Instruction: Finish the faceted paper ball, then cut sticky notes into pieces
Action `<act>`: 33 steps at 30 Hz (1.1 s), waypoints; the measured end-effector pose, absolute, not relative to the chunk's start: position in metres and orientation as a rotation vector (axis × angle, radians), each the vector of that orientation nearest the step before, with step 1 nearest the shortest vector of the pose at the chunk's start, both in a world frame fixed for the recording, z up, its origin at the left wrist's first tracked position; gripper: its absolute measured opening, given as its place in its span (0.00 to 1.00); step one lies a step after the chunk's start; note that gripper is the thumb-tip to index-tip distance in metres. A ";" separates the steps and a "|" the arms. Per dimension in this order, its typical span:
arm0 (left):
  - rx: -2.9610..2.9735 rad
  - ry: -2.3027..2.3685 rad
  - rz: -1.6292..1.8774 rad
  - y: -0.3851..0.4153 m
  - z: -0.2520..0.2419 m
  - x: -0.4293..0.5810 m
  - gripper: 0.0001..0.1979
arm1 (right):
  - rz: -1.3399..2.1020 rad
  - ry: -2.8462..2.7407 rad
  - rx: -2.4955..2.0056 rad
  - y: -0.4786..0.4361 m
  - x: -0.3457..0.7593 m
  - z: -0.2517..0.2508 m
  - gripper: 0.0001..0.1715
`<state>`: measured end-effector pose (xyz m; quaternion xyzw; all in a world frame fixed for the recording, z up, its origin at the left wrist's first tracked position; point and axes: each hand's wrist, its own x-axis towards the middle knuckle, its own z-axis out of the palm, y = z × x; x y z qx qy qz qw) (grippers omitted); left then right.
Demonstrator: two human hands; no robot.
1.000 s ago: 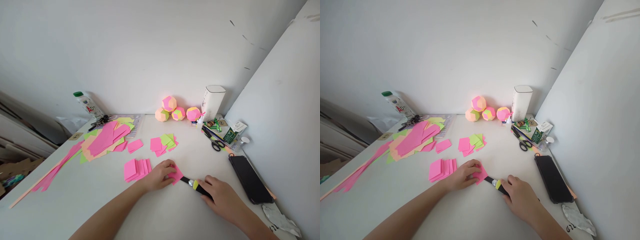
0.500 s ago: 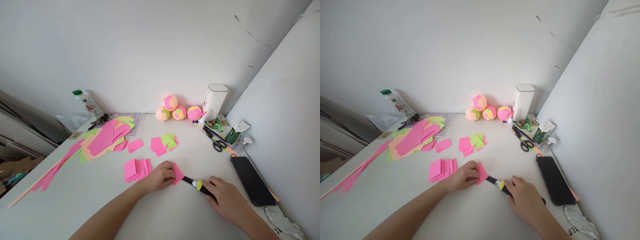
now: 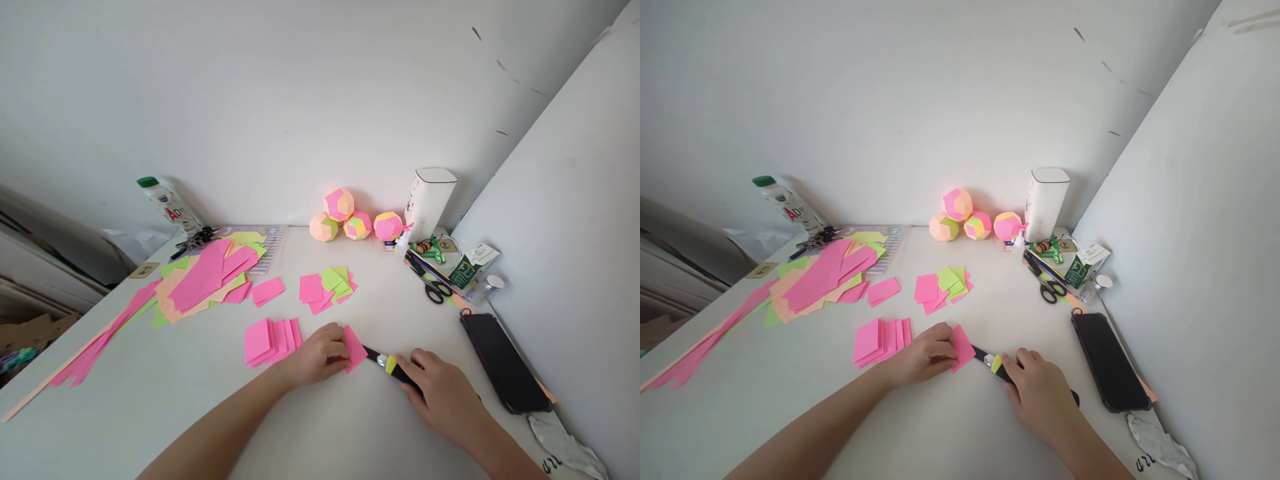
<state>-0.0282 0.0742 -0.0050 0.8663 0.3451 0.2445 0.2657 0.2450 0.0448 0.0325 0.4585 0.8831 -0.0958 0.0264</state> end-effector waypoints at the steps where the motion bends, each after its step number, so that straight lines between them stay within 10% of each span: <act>1: 2.343 0.929 0.673 0.074 -0.006 -0.028 0.16 | -0.282 2.750 1.424 0.045 0.244 0.030 0.23; 33: 2.341 0.896 0.798 0.075 -0.005 -0.025 0.20 | -0.161 2.735 1.575 0.058 0.204 0.019 0.24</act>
